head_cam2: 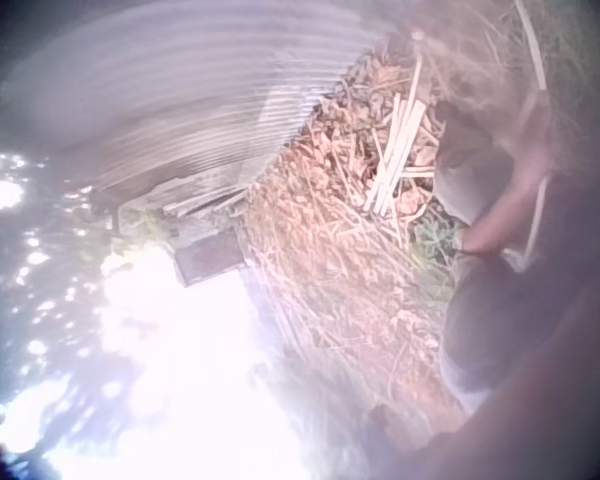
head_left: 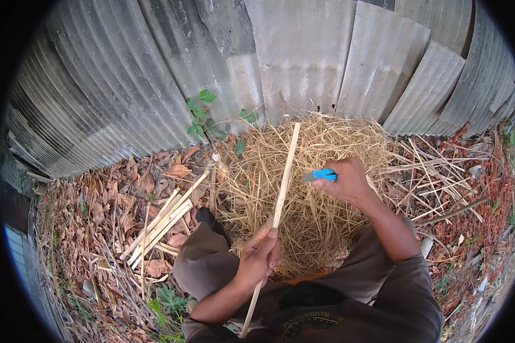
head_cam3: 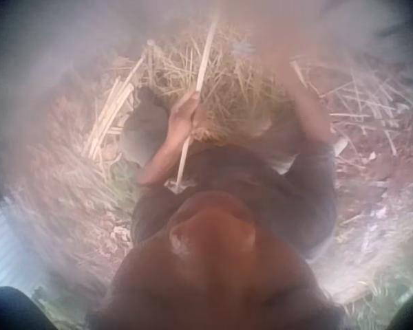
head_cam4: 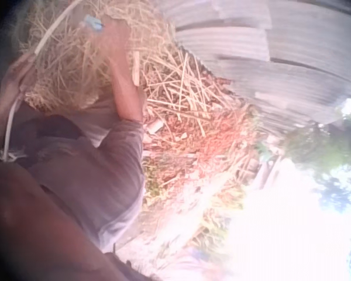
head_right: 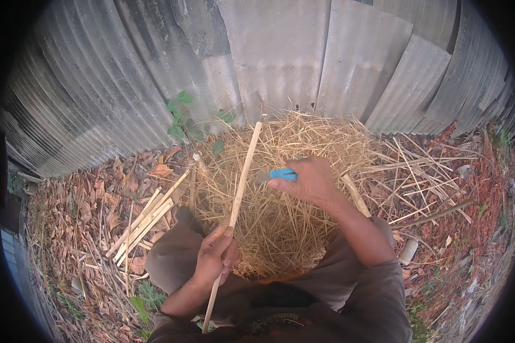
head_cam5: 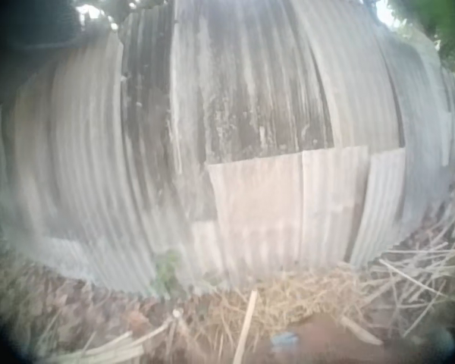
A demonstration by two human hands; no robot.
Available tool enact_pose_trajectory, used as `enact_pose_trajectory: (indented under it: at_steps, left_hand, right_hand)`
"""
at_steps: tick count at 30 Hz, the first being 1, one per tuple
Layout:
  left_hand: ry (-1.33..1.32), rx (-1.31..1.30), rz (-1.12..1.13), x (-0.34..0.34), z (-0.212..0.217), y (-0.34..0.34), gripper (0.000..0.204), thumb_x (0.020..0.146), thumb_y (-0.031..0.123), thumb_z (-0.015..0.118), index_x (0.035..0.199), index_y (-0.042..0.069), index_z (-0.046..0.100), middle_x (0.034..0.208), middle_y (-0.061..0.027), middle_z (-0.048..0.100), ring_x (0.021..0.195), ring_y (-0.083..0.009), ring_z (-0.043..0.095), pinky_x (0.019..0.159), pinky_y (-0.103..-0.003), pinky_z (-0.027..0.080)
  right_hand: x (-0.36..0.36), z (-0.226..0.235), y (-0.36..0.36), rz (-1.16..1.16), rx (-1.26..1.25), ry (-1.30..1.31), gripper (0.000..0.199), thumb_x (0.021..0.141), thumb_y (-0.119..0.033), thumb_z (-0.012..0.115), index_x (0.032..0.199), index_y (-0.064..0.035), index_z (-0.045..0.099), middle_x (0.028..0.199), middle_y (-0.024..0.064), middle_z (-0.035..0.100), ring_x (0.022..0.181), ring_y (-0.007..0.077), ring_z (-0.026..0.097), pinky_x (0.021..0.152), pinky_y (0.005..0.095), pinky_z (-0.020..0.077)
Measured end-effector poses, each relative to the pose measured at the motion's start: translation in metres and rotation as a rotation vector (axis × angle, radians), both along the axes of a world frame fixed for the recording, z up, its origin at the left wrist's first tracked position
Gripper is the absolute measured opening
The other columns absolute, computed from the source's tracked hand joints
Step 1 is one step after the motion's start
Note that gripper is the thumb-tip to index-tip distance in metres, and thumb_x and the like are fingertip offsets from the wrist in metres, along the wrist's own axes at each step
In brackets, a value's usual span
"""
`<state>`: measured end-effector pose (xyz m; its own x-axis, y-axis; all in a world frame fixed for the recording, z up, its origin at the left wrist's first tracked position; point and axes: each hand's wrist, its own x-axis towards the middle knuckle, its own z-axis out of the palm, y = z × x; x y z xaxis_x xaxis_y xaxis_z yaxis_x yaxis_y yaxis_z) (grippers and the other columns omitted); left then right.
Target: The person sits on the ground and uses a blue utility knife to split a long bamboo stick into thin strips. They hold the stick with one hand and carefully guide the knife along its length, separating the material into smaller pieces.
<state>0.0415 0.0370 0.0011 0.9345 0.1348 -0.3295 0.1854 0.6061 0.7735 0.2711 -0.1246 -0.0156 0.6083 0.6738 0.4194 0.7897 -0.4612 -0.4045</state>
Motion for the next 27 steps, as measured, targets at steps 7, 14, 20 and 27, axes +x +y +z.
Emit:
enact_pose_trajectory:
  at_steps: [7,14,20,27]
  left_hand:
    - [0.016,-0.054,-0.083,-0.005,0.009,-0.012,0.042,0.102,0.016,0.039,0.144,0.014,0.035,0.051,0.0016,0.034,0.041,-0.0066,0.030,0.044,-0.021,0.030]
    - [0.016,0.189,-0.011,-0.004,-0.001,-0.006,0.035,0.102,0.015,0.041,0.136,0.008,0.042,0.051,0.0025,0.033,0.043,-0.0058,0.031,0.045,-0.022,0.030]
    - [-0.014,0.242,0.019,-0.008,0.002,-0.011,0.038,0.101,0.013,0.042,0.138,0.007,0.041,0.053,0.0035,0.033,0.044,-0.0054,0.031,0.045,-0.022,0.031]
    - [-0.052,0.230,0.048,-0.005,-0.004,-0.007,0.044,0.101,0.011,0.044,0.144,0.008,0.036,0.065,0.0068,0.037,0.053,-0.0012,0.033,0.047,-0.018,0.031]
  right_hand:
    - [0.011,0.003,0.015,-0.151,-0.060,-0.005,0.071,0.072,-0.078,0.055,0.052,-0.0102,0.057,0.040,0.0048,0.046,0.037,0.0236,0.052,0.040,0.0364,0.0420]
    - [-0.020,0.004,0.030,0.067,-0.136,-0.137,0.076,0.070,-0.081,0.053,0.047,-0.0088,0.052,0.039,0.0054,0.044,0.035,0.0229,0.050,0.038,0.0364,0.0394]
    - [-0.029,-0.001,0.035,0.042,-0.098,-0.076,0.076,0.069,-0.082,0.053,0.047,-0.0096,0.052,0.040,0.0069,0.046,0.037,0.0248,0.052,0.039,0.0370,0.0402]
    - [0.003,0.003,0.035,-0.055,-0.151,-0.115,0.076,0.072,-0.083,0.049,0.046,-0.0112,0.052,0.038,0.0031,0.044,0.035,0.0206,0.049,0.037,0.0339,0.0386]
